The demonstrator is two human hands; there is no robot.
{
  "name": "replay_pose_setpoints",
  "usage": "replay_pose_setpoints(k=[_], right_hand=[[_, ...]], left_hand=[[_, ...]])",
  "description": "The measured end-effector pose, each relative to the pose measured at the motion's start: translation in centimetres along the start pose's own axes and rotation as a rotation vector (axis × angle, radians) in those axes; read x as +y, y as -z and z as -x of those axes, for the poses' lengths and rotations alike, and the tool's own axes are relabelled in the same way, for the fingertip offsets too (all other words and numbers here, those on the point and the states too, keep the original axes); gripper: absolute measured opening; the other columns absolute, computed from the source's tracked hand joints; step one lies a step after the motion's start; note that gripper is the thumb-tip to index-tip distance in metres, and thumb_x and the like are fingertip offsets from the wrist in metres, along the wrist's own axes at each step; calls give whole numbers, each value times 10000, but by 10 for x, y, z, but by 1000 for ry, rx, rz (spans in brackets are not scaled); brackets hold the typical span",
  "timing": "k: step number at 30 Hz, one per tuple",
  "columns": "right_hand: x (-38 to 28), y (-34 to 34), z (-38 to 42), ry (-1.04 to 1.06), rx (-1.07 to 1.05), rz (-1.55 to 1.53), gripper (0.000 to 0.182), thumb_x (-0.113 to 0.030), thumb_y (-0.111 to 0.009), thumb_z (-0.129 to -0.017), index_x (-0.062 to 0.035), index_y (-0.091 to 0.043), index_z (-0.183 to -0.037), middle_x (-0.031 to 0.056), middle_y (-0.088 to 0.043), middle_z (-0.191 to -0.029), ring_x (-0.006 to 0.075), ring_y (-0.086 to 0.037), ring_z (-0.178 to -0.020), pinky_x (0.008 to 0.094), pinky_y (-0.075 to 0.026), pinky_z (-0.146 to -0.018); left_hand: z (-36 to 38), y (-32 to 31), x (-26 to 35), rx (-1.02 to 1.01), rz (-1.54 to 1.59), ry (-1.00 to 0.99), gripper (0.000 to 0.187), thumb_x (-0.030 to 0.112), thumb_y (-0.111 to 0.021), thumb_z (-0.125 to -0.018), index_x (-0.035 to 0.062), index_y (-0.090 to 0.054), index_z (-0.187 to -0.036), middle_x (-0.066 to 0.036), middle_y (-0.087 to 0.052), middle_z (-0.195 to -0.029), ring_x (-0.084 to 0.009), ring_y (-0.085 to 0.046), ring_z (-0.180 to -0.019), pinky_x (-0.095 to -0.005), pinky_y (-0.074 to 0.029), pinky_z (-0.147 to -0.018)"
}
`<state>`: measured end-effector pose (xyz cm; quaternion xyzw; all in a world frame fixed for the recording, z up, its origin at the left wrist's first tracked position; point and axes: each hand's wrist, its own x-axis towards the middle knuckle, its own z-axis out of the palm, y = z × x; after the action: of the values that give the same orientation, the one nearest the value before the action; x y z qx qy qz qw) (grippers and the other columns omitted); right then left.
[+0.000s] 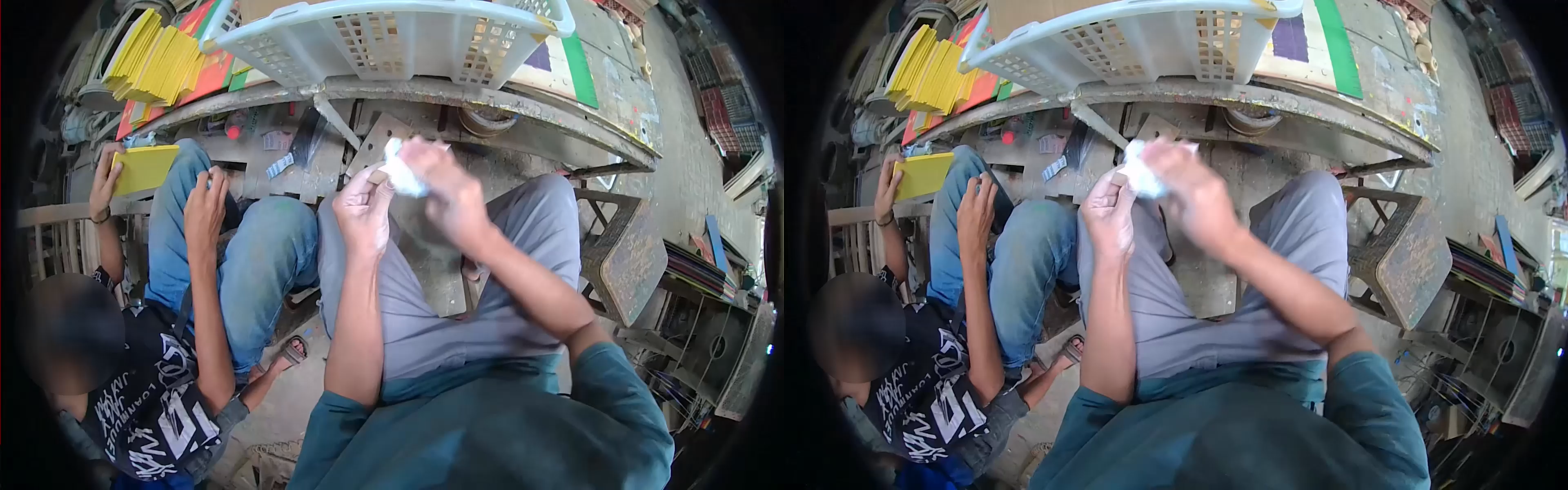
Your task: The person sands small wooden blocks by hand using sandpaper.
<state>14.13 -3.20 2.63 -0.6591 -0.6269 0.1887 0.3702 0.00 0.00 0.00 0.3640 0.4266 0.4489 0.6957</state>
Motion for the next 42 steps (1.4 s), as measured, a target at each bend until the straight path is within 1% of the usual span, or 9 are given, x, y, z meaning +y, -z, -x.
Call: replay_pose_setpoints(k=[5,9,14,17,26,27,32,41,42], right_hand=[[4,12,-73,248,336,26,622,177,-542,-602,-70,-636,-1164,132,-610,-1211,306,-527,-1216,461,-346,-1068],[-19,44,-48,478,80,41,678,162,-589,-550,-98,-638,-1175,110,-599,-1238,296,-493,-1256,460,-373,-1056],[9,111,-27,96,237,147,582,190,-474,-672,-21,-624,-1192,131,-589,-1270,298,-489,-1265,409,-305,-1095],[-43,112,15,51,279,-441,515,162,-426,-780,26,-551,-1261,196,-532,-1320,277,-457,-1288,358,-296,-1094],[-88,109,31,365,107,-498,539,97,-506,-804,-17,-489,-1331,203,-459,-1380,388,-360,-1339,464,-263,-1111],[-90,110,29,361,104,-503,539,97,-506,-804,-17,-489,-1331,203,-459,-1380,388,-360,-1339,464,-263,-1111],[-89,131,17,436,83,-375,550,142,-534,-736,-39,-579,-1253,151,-599,-1229,369,-457,-1272,481,-333,-1074],[-93,143,-7,678,-226,-213,453,-33,-601,-770,-107,-621,-1216,79,-582,-1283,283,-522,-1225,476,-351,-1082],[-104,142,-3,731,-276,-249,444,-36,-592,-774,-114,-628,-1210,79,-582,-1282,284,-534,-1211,477,-351,-1081]], left_hand=[[-66,-4,44,-124,-165,-332,270,-36,-635,-850,-80,-611,-1115,-115,-664,-1038,-119,-619,-907,-243,-488,-823],[-39,-18,58,-187,-74,-372,278,-32,-648,-842,-86,-611,-1113,-119,-661,-1036,-121,-614,-914,-247,-482,-833],[16,-20,74,-262,274,-326,317,143,-580,-929,-44,-483,-1166,-155,-570,-1190,-219,-567,-1108,-351,-495,-924],[41,-35,79,-333,396,-142,302,136,-558,-942,-15,-463,-1185,-140,-580,-1173,-213,-569,-1104,-345,-494,-922],[84,-66,122,-599,275,-40,465,232,-442,-981,-40,-357,-1349,-116,-477,-1300,-204,-485,-1199,-332,-391,-1000],[94,-83,133,-249,283,85,459,361,-353,-992,5,-437,-1270,-97,-552,-1146,-200,-582,-1007,-313,-482,-842],[70,-62,131,-632,719,550,411,406,-299,-972,83,-527,-1084,-53,-558,-715,-172,-480,-435,-285,-315,-320],[76,-69,142,-411,574,625,397,406,-298,-931,91,-538,-964,-14,-519,-654,-141,-458,-396,-237,-268,-270],[77,-78,143,-119,718,631,376,398,-313,-930,94,-534,-958,-7,-515,-671,-130,-479,-436,-227,-310,-301]])
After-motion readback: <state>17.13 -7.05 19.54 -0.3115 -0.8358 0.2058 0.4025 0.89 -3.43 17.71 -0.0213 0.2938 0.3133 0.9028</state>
